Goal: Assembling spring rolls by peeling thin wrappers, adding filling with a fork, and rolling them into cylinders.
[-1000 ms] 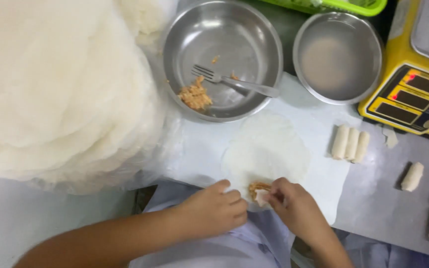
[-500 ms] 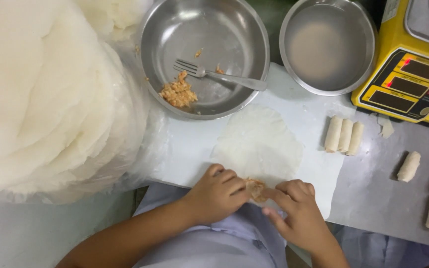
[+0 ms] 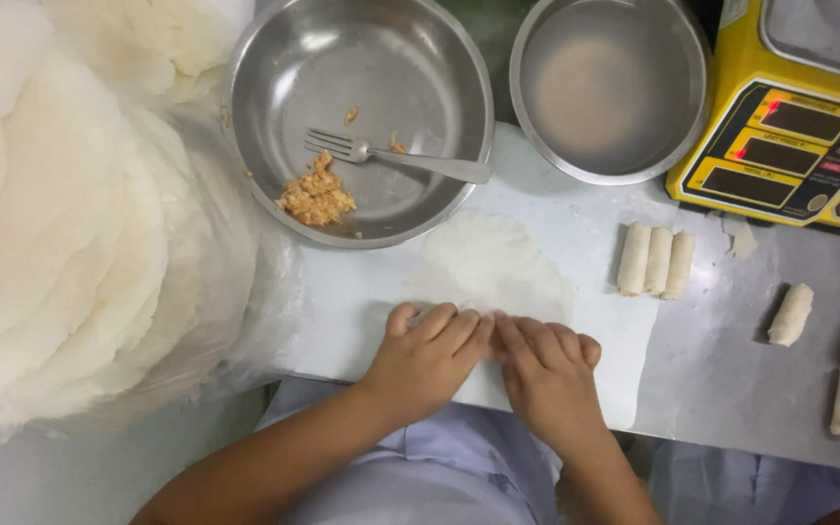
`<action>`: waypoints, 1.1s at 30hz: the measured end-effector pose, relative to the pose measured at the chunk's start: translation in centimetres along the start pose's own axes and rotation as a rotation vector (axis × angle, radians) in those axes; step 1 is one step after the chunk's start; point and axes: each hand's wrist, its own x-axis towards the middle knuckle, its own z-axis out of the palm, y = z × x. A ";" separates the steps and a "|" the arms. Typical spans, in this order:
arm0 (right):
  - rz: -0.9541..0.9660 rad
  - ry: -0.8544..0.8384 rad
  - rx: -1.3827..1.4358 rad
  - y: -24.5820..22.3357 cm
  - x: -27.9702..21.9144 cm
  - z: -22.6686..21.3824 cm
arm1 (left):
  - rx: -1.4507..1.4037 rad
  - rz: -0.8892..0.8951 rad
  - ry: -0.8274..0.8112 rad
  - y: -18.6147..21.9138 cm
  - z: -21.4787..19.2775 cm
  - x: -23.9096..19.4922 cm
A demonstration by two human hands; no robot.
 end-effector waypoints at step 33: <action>0.011 0.027 0.168 0.3 0.4 0.0 | -0.401 -0.310 -0.349 -0.7 1.2 -2.2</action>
